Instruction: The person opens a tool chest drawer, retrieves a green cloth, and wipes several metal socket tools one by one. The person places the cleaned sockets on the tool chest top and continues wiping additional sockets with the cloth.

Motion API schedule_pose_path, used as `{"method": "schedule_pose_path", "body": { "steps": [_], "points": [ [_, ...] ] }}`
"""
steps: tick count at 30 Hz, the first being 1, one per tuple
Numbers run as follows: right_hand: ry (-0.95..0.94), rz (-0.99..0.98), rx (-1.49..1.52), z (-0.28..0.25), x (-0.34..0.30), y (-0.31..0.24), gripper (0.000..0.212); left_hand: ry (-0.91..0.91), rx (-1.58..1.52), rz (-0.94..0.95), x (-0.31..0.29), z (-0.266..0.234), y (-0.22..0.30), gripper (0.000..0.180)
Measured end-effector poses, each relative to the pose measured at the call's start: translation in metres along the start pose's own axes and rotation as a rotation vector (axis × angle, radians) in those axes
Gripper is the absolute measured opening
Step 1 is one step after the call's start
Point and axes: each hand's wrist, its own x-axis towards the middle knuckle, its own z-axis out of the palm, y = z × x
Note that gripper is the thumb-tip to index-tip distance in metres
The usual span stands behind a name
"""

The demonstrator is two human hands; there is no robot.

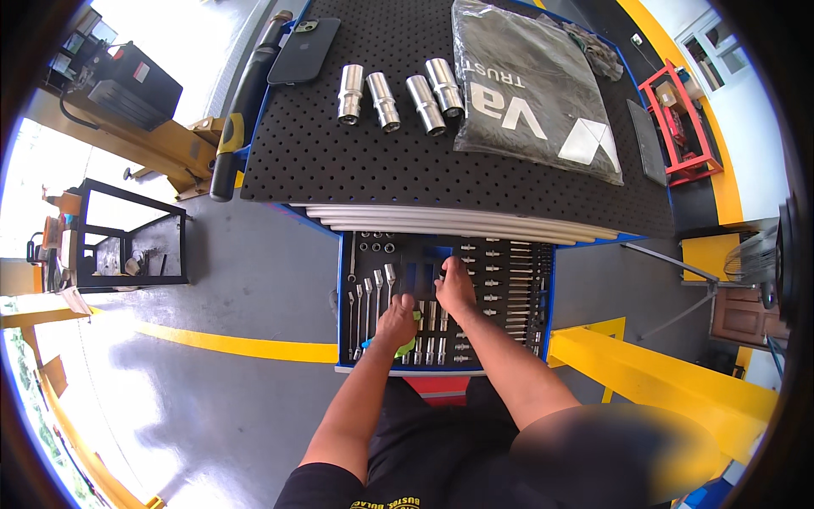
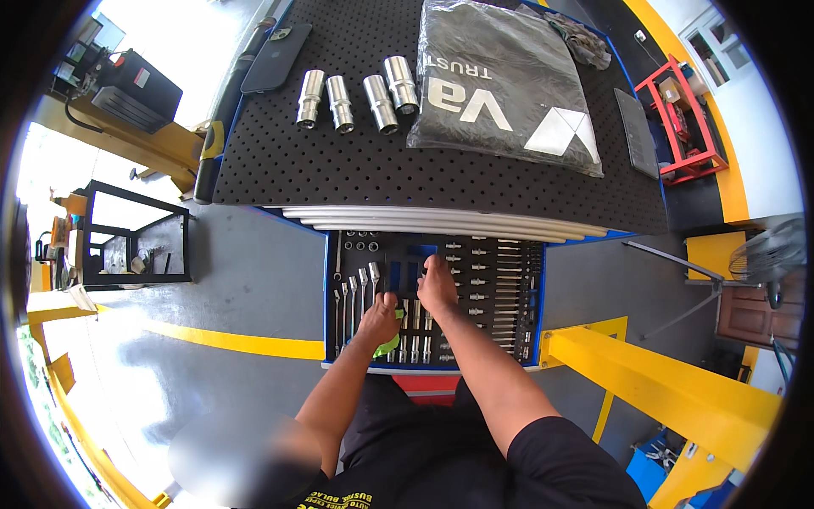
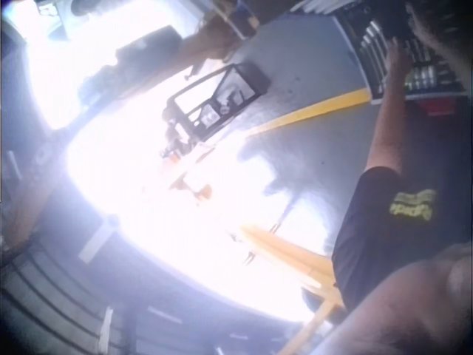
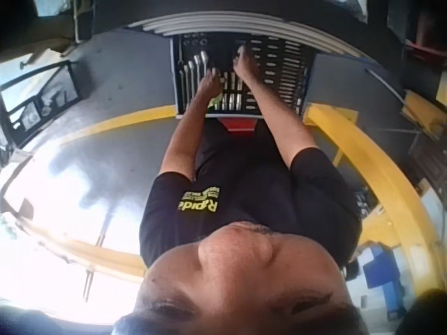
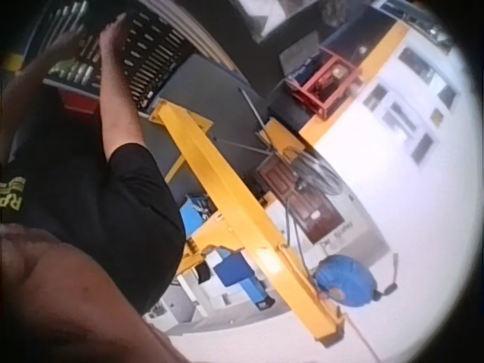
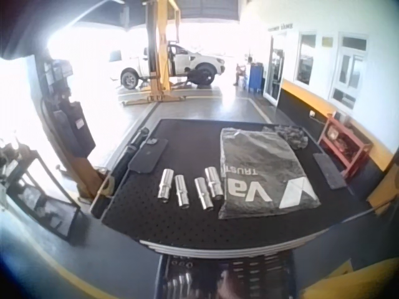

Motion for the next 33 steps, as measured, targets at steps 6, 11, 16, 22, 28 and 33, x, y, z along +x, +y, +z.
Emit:
{"method": "schedule_pose_path", "body": {
  "steps": [6,11,16,22,28,33],
  "points": [
    [0.217,-0.588,0.443,-0.105,-0.031,-0.100,0.053,0.293,-0.087,0.120,-0.014,0.013,-0.007,0.035],
    [0.458,-0.864,0.486,-0.251,0.008,-0.228,0.035,0.608,-0.581,0.179,-0.034,-0.103,0.087,0.039],
    [0.359,-0.663,0.168,-0.285,0.094,-0.284,0.034,1.009,-0.341,0.376,-0.044,-0.294,0.182,0.032],
    [0.699,-0.749,-0.131,-0.263,0.110,-0.282,0.032,0.719,0.079,0.144,0.032,-0.367,0.179,0.043],
    [0.591,-0.936,0.312,-0.229,0.014,-0.181,0.012,1.262,-0.184,0.496,-0.026,-0.309,0.159,0.026],
    [-0.248,-0.246,-0.046,-0.075,-0.041,-0.004,0.043,0.581,-0.129,0.226,-0.027,-0.126,0.071,0.036]
  ]
}}
